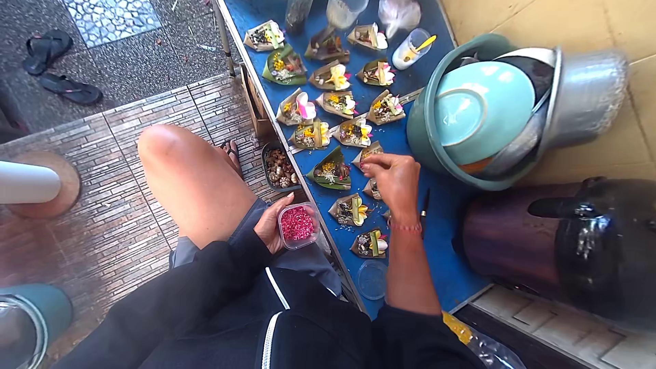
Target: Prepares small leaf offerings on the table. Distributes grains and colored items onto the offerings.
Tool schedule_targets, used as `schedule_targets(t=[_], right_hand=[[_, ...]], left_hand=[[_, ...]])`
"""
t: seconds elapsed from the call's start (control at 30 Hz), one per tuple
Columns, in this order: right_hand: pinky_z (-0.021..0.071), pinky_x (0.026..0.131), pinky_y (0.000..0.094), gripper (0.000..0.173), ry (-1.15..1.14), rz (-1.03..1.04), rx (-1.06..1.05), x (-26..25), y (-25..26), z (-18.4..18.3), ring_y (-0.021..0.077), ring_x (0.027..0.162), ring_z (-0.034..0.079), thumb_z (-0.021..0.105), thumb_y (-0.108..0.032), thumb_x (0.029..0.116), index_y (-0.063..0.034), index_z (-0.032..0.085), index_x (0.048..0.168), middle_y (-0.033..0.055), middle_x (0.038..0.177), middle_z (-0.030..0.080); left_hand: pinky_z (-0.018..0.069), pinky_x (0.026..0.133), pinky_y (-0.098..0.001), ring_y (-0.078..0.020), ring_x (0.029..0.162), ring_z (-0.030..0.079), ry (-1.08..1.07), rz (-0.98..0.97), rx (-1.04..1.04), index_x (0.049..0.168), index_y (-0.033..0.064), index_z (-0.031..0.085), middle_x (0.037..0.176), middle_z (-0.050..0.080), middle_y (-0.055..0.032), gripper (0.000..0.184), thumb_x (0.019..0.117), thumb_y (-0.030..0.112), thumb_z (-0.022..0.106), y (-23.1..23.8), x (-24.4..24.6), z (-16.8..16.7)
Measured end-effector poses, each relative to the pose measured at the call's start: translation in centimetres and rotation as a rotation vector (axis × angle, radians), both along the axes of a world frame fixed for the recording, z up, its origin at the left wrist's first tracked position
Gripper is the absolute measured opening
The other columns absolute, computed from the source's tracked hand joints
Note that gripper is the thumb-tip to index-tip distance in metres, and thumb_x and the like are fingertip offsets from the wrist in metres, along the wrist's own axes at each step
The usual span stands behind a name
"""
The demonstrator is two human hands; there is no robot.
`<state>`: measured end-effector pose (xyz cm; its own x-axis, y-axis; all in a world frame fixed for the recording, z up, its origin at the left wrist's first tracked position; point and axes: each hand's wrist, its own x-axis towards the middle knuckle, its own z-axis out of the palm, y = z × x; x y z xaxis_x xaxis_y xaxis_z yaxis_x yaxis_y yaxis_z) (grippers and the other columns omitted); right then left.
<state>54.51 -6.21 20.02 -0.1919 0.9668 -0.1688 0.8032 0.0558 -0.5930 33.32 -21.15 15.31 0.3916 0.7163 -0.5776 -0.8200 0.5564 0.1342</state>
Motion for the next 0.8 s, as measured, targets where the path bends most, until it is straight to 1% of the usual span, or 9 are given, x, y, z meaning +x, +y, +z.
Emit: schedule_targets(t=[0.07, 0.17, 0.27, 0.37, 0.4, 0.5, 0.6, 0.7, 0.8], right_hand=[[0.0622, 0.076, 0.0405, 0.014, 0.206, 0.174, -0.031, -1.5, -4.8, 2.8, 0.0209, 0.081, 0.073, 0.066, -0.005, 0.0976, -0.0008, 0.074, 0.108, 0.0137, 0.099, 0.075], [0.0623, 0.081, 0.0318, 0.014, 0.328, 0.46, 0.003, -4.8, -9.8, 3.0, 0.0144, 0.088, 0.074, 0.064, -0.001, 0.0949, -0.0005, 0.077, 0.098, 0.0097, 0.097, 0.076], [0.0599, 0.084, 0.0381, 0.019, 0.114, 0.642, 0.156, -6.6, -12.3, 1.0, 0.0278, 0.093, 0.074, 0.056, 0.004, 0.0946, 0.0018, 0.074, 0.098, 0.0158, 0.094, 0.074], [0.0587, 0.088, 0.0412, 0.025, -0.052, 0.683, 0.148, -7.2, -13.0, 0.2, 0.0334, 0.104, 0.072, 0.059, -0.004, 0.0977, 0.0031, 0.071, 0.118, 0.0197, 0.111, 0.072], [0.0586, 0.088, 0.0419, 0.026, -0.066, 0.683, 0.146, -7.4, -13.1, 0.1, 0.0342, 0.105, 0.071, 0.059, -0.004, 0.0976, 0.0033, 0.071, 0.12, 0.0203, 0.112, 0.072], [0.0602, 0.078, 0.0407, 0.021, -0.063, 0.676, 0.245, -7.8, -13.2, -0.3, 0.0349, 0.091, 0.073, 0.057, 0.003, 0.0932, 0.006, 0.073, 0.107, 0.0205, 0.098, 0.072], [0.0593, 0.069, 0.0372, 0.017, -0.039, 0.688, 0.356, -8.0, -13.2, -0.7, 0.0324, 0.08, 0.072, 0.057, 0.008, 0.0884, 0.0063, 0.073, 0.094, 0.0177, 0.083, 0.07], [0.0596, 0.071, 0.0363, 0.017, 0.009, 0.686, 0.37, -7.8, -12.8, -0.7, 0.0309, 0.082, 0.073, 0.057, 0.008, 0.0886, 0.0045, 0.073, 0.092, 0.0174, 0.086, 0.072], [0.0602, 0.08, 0.0362, 0.018, 0.125, 0.643, 0.273, -7.5, -12.2, -0.3, 0.0282, 0.089, 0.075, 0.056, 0.003, 0.0937, 0.0013, 0.074, 0.093, 0.0155, 0.091, 0.075]], left_hand=[[0.0632, 0.078, -0.0405, -0.0265, 0.083, 0.074, 0.01, 0.002, -0.016, 0.102, 0.0013, 0.066, 0.087, 0.073, -0.0166, 0.066, 0.1111, 0.043, 0.016, 0.1, 0.1, 0.2], [0.0624, 0.077, -0.0372, -0.0206, 0.082, 0.073, 0.104, 0.011, -0.033, 0.104, 0.0058, 0.064, 0.087, 0.072, -0.0117, 0.057, 0.1117, 0.041, 0.02, 0.3, 0.4, 0.1], [0.0611, 0.071, -0.0313, -0.0151, 0.075, 0.072, 0.133, 0.014, -0.037, 0.099, 0.0082, 0.064, 0.081, 0.071, -0.0079, 0.055, 0.1115, 0.04, 0.021, 0.3, 0.5, 0.0], [0.0595, 0.065, -0.0279, -0.0131, 0.07, 0.07, 0.128, 0.017, -0.041, 0.095, 0.0089, 0.063, 0.077, 0.07, -0.0069, 0.056, 0.1116, 0.041, 0.021, 0.3, 0.5, 0.0], [0.0589, 0.064, -0.0275, -0.0127, 0.069, 0.07, 0.125, 0.016, -0.039, 0.094, 0.0091, 0.063, 0.076, 0.07, -0.0067, 0.055, 0.1115, 0.041, 0.021, 0.3, 0.5, -0.1], [0.058, 0.061, -0.0261, -0.0117, 0.065, 0.069, 0.13, 0.018, -0.058, 0.091, 0.0094, 0.062, 0.073, 0.068, -0.0056, 0.054, 0.1116, 0.039, 0.022, 0.4, 0.6, 0.0], [0.06, 0.067, -0.0294, -0.014, 0.072, 0.071, 0.114, 0.038, -0.067, 0.095, 0.0091, 0.062, 0.077, 0.07, -0.0071, 0.051, 0.1117, 0.038, 0.023, 0.4, 0.5, 0.1], [0.0601, 0.069, -0.0299, -0.0144, 0.073, 0.071, 0.104, 0.054, -0.076, 0.096, 0.0084, 0.061, 0.078, 0.07, -0.0075, 0.05, 0.1118, 0.038, 0.024, 0.4, 0.4, 0.2], [0.0605, 0.07, -0.0309, -0.0151, 0.073, 0.071, 0.084, 0.061, -0.073, 0.096, 0.0085, 0.062, 0.078, 0.07, -0.0081, 0.052, 0.1117, 0.038, 0.023, 0.5, 0.3, 0.1]])
